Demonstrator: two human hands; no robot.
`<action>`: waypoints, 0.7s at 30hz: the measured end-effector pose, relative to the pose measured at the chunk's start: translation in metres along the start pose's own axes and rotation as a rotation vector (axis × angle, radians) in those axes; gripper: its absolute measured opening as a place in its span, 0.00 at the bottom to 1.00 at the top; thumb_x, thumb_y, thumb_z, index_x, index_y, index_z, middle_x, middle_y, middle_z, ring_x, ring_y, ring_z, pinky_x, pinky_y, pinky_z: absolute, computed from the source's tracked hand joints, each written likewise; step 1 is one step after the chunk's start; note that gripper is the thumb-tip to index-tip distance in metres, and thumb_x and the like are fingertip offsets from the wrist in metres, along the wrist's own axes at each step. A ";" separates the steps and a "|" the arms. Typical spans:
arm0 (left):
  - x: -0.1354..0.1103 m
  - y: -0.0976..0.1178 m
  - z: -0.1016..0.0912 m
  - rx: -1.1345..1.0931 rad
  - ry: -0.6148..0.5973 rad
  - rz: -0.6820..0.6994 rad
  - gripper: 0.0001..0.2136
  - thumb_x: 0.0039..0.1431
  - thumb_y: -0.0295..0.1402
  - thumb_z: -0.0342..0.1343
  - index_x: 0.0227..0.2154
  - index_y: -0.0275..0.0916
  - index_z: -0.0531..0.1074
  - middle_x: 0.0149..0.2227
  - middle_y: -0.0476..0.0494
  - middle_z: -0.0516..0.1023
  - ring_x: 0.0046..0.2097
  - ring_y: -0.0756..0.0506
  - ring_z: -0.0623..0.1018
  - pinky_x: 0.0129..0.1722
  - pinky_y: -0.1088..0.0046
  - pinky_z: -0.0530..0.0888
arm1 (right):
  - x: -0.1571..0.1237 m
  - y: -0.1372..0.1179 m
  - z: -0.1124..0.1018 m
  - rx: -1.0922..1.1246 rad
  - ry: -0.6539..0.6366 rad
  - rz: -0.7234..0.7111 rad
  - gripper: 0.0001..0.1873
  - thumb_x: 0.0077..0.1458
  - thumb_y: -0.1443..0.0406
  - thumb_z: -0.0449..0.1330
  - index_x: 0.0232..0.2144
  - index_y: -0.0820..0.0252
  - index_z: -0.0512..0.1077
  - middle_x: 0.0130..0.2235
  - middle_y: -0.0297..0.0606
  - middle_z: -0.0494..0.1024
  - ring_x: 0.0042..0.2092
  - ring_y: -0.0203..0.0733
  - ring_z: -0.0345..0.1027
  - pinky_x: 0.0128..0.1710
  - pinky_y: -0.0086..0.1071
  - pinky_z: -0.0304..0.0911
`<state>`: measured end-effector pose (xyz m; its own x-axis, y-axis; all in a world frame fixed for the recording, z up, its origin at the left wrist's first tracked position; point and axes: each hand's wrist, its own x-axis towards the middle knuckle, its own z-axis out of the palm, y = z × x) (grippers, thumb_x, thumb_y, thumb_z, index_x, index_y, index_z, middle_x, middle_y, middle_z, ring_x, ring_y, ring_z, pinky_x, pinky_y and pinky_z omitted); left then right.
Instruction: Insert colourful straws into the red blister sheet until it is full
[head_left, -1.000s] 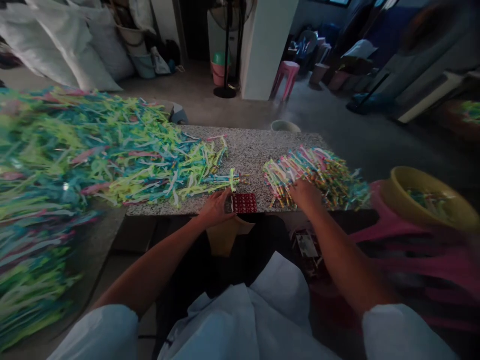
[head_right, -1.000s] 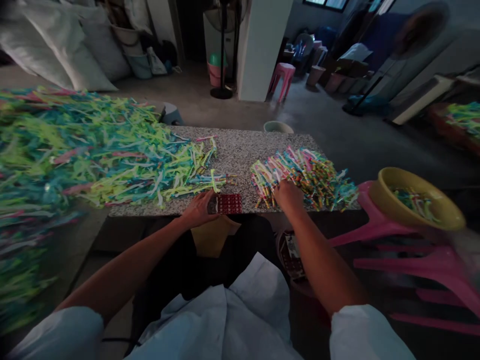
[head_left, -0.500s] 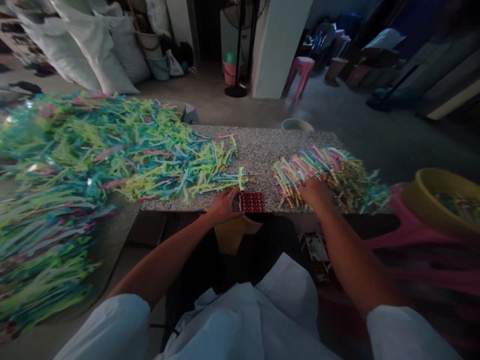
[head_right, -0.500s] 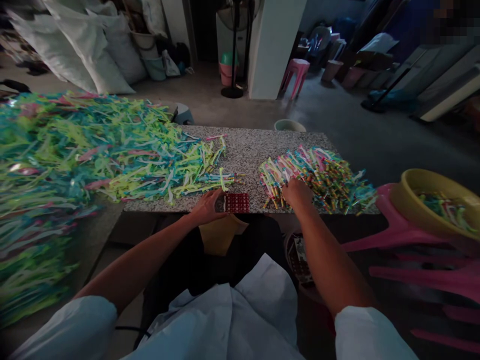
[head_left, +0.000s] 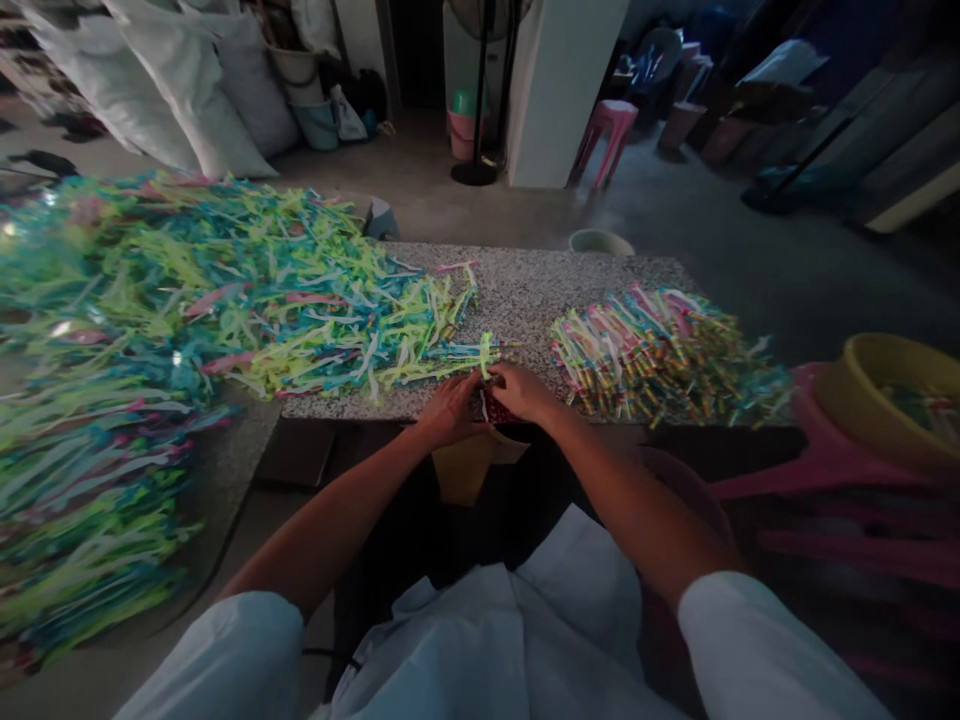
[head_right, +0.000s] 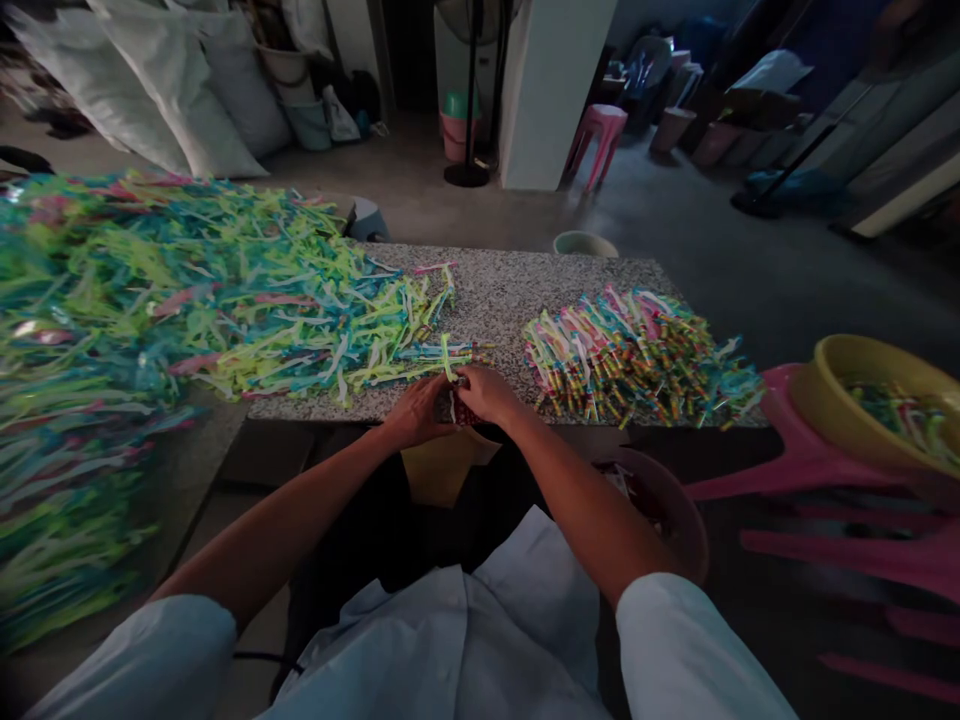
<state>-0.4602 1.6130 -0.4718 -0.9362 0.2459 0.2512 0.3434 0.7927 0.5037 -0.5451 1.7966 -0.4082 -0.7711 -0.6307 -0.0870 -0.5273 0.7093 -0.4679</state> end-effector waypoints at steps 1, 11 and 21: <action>0.000 0.000 0.000 0.008 0.001 -0.007 0.51 0.52 0.47 0.72 0.72 0.39 0.50 0.62 0.31 0.73 0.65 0.30 0.70 0.65 0.48 0.66 | 0.002 -0.004 0.005 -0.015 -0.002 -0.003 0.17 0.66 0.68 0.60 0.55 0.62 0.76 0.54 0.45 0.81 0.54 0.46 0.74 0.52 0.31 0.62; -0.003 -0.001 0.004 0.044 0.035 0.001 0.48 0.54 0.52 0.69 0.70 0.35 0.53 0.60 0.27 0.70 0.63 0.28 0.71 0.64 0.46 0.67 | -0.009 -0.024 0.034 -0.072 0.101 0.081 0.16 0.70 0.63 0.55 0.55 0.60 0.74 0.53 0.47 0.80 0.55 0.50 0.73 0.54 0.35 0.63; -0.007 0.003 -0.001 0.024 0.066 0.019 0.44 0.53 0.46 0.69 0.68 0.38 0.56 0.60 0.29 0.71 0.64 0.29 0.70 0.64 0.47 0.69 | -0.025 -0.004 0.028 0.291 0.332 0.020 0.10 0.64 0.68 0.58 0.45 0.58 0.79 0.46 0.39 0.83 0.48 0.44 0.77 0.52 0.34 0.67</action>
<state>-0.4525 1.6131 -0.4709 -0.9223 0.2241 0.3150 0.3582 0.8017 0.4785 -0.5144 1.8009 -0.4289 -0.8780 -0.4488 0.1665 -0.4255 0.5724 -0.7010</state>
